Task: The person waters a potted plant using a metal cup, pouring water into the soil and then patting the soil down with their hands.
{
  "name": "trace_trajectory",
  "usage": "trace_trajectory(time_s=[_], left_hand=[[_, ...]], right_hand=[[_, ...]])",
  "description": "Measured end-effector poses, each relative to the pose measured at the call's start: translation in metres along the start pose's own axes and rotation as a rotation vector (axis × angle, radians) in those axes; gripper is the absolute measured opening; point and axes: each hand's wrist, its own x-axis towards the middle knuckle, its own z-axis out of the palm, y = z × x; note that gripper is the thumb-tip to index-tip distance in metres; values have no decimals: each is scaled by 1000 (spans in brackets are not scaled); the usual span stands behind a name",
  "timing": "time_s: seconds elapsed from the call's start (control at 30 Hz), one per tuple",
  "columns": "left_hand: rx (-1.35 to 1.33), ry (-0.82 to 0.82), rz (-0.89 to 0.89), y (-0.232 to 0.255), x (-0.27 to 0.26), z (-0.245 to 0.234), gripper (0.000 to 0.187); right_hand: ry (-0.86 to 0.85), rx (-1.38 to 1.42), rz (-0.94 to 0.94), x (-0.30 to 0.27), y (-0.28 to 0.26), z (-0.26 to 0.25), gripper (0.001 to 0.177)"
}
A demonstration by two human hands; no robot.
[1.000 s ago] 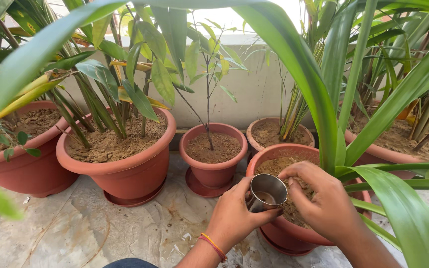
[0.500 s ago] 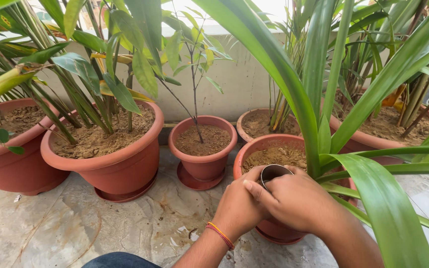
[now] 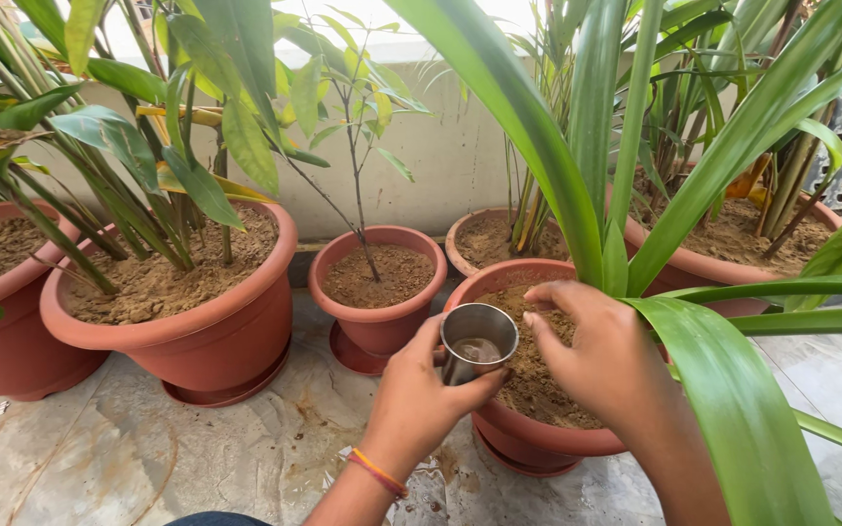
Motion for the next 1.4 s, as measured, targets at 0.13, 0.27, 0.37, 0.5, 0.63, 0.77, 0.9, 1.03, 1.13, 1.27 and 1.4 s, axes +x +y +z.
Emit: trace_trajectory(time_s=[0.13,0.27,0.37,0.5,0.63,0.77,0.9,1.03,1.13,1.27,1.4], left_hand=[[1,5,45,3,-2,-7,58],[20,-14,6,2,-2,-8,57],[-24,-24,32,-3,-3,-6,57],[-98,-20,97,-7,-2,-1,59],[-206,-66,19,-14,-2,7,56],[-416,-198,33,-30,-1,14,55],[-763,-246,-297,-47,11,17,68],[-1195,-261,-443,-59,16,14,84],[-1349,-283,-503,-64,18,20,91],[-1429,-281,-582,-66,23,32,99],[-1421,-272,-679,-68,30,44,101]], right_hand=[[-219,-239,232,-7,10,10,24],[-346,-134,174,-12,17,15,42],[-338,-35,1,-13,15,12,78],[-589,303,228,-12,2,5,72],[-532,544,378,-8,-8,10,72],[-444,703,473,-9,-5,10,76],[-348,306,430,-11,0,-2,83],[-300,113,489,-17,-1,-12,87],[-257,30,479,-22,0,-14,87],[-195,-12,393,-25,5,-12,87],[-191,-66,428,-25,9,-10,86]])
